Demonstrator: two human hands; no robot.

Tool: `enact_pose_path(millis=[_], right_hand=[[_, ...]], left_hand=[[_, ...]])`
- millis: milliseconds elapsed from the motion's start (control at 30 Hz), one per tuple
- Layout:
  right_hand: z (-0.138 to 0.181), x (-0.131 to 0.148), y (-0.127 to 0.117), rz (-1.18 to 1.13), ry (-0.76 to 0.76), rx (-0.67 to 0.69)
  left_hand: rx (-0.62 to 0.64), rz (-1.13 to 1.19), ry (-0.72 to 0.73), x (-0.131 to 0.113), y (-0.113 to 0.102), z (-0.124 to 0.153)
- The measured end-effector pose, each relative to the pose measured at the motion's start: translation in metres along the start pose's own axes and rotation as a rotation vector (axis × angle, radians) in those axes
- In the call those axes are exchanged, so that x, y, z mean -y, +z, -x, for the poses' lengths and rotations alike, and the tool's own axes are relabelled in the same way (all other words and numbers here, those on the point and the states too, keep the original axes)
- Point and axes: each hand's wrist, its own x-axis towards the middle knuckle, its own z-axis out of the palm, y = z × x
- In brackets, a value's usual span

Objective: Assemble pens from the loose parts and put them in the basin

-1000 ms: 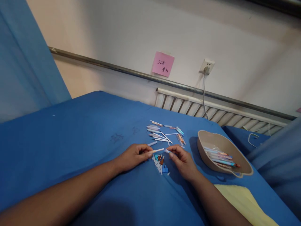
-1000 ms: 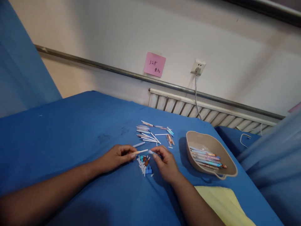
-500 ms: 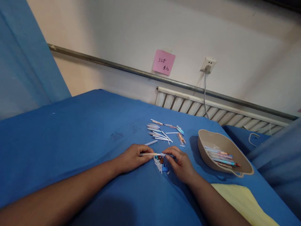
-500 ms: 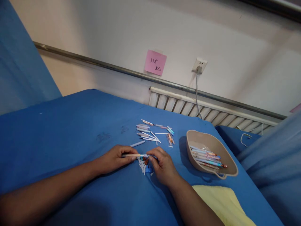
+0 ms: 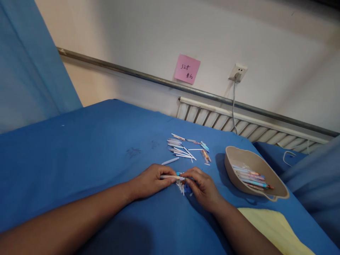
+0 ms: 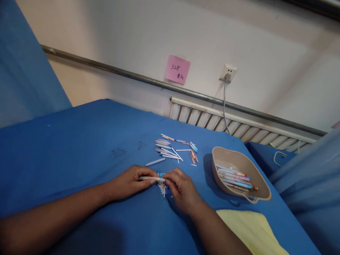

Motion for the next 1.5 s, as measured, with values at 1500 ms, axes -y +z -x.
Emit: enact_pose_path(millis=[1500], right_hand=[[0.003,0.004,0.006,0.080,0.024,-0.104]], left_hand=[[-0.068,0.396,-0.216,0.003,0.007,-0.006]])
